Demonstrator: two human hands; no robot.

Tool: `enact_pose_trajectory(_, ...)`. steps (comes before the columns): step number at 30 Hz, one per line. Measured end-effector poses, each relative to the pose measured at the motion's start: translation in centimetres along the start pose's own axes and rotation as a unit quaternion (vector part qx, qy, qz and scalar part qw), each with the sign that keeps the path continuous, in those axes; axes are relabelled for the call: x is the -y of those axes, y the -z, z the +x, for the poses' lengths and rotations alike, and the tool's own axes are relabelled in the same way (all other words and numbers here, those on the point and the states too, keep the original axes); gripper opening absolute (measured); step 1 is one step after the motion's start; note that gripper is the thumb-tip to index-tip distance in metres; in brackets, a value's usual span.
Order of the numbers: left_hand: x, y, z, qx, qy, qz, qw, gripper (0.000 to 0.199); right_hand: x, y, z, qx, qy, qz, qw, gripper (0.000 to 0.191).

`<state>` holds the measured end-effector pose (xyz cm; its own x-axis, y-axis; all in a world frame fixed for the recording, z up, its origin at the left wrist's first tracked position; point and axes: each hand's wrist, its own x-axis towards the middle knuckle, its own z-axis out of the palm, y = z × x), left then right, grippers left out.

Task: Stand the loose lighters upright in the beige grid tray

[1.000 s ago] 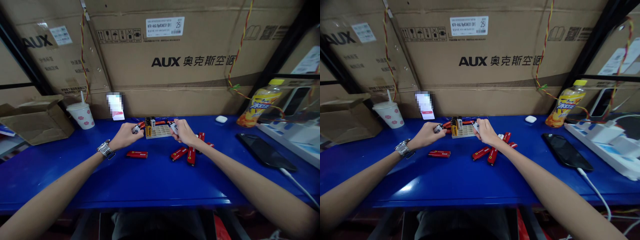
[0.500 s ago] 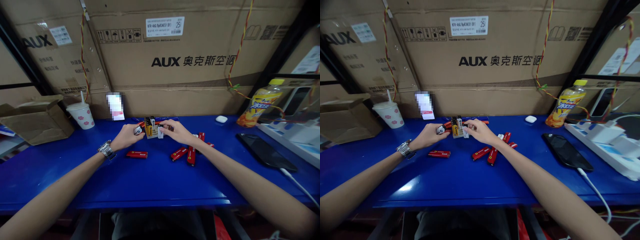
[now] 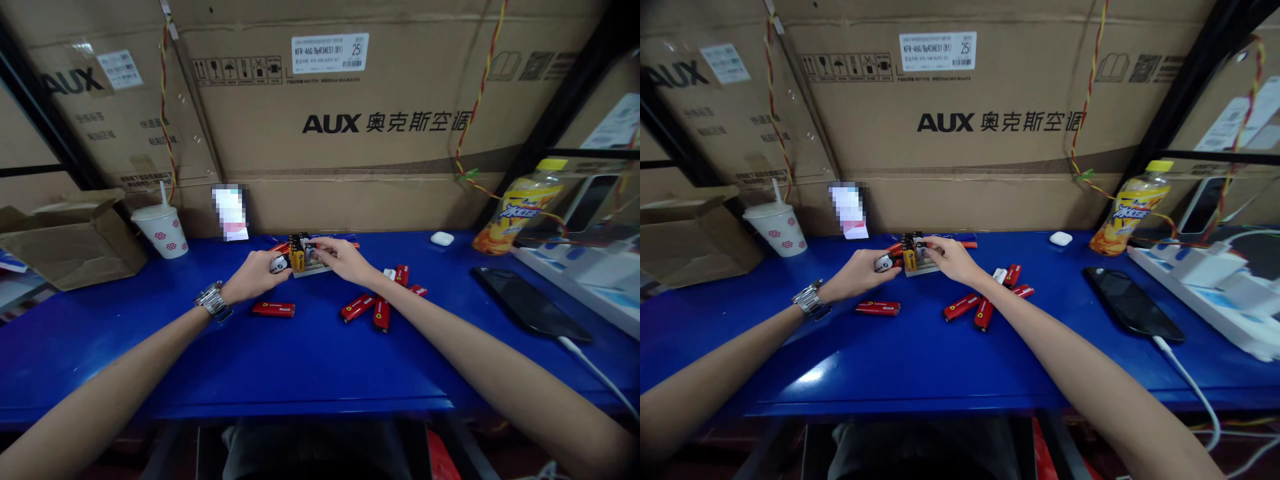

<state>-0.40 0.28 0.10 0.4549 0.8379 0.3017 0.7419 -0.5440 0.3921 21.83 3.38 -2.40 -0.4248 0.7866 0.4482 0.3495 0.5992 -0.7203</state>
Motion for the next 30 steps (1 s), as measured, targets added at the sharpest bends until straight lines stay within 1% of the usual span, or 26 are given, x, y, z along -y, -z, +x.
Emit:
enact_pose_trajectory(4,-0.2,0.1,-0.1,0.013,-0.004,-0.002,1.000,0.024,0.5,0.2,-0.2,-0.020,-0.015,0.022,0.999,0.041)
enact_pose_trajectory(7,-0.3,0.0,-0.1,0.012,-0.007,-0.003,1.000,0.025,1.1,0.2,-0.4,-0.040,-0.020,0.024,0.999,0.033)
enact_pose_trajectory(10,-0.4,-0.1,-0.2,0.010,-0.018,-0.010,1.000,0.025,1.4,0.0,-0.6,-0.058,-0.019,-0.019,0.998,0.027)
enact_pose_trajectory(12,-0.4,-0.3,-0.2,0.011,-0.023,-0.009,1.000,0.025,1.3,-0.2,-0.6,-0.055,-0.006,-0.047,0.997,0.026)
enact_pose_trajectory(15,-0.5,-0.4,-0.3,0.014,-0.026,-0.003,1.000,0.024,0.9,-0.5,-0.5,-0.021,0.030,-0.071,0.997,0.028)
enact_pose_trajectory(17,-0.5,-0.4,-0.3,0.014,-0.030,-0.001,0.999,0.023,0.7,-0.4,-0.6,0.008,0.065,-0.117,0.991,0.032)
enact_pose_trajectory(20,-0.5,-0.4,-0.2,0.015,-0.030,-0.003,0.999,0.023,1.1,0.0,-1.0,0.064,0.117,-0.204,0.970,0.039)
enact_pose_trajectory(23,-0.5,-0.4,-0.3,0.015,-0.026,-0.005,1.000,0.023,1.9,0.8,-1.6,0.132,0.150,-0.238,0.950,0.046)
enact_pose_trajectory(25,-0.5,-0.4,-0.3,0.012,-0.027,-0.006,1.000,0.023,2.4,1.2,-2.0,0.157,0.169,-0.254,0.939,0.051)
enact_pose_trajectory(27,-0.4,-0.4,-0.3,0.010,-0.031,-0.006,0.999,0.022,2.6,1.3,-2.2,0.173,0.186,-0.274,0.928,0.049)
enact_pose_trajectory(30,-0.3,-0.5,-0.2,0.014,-0.035,-0.003,0.999,0.022,2.5,1.3,-2.2,0.193,0.211,-0.302,0.910,0.040)
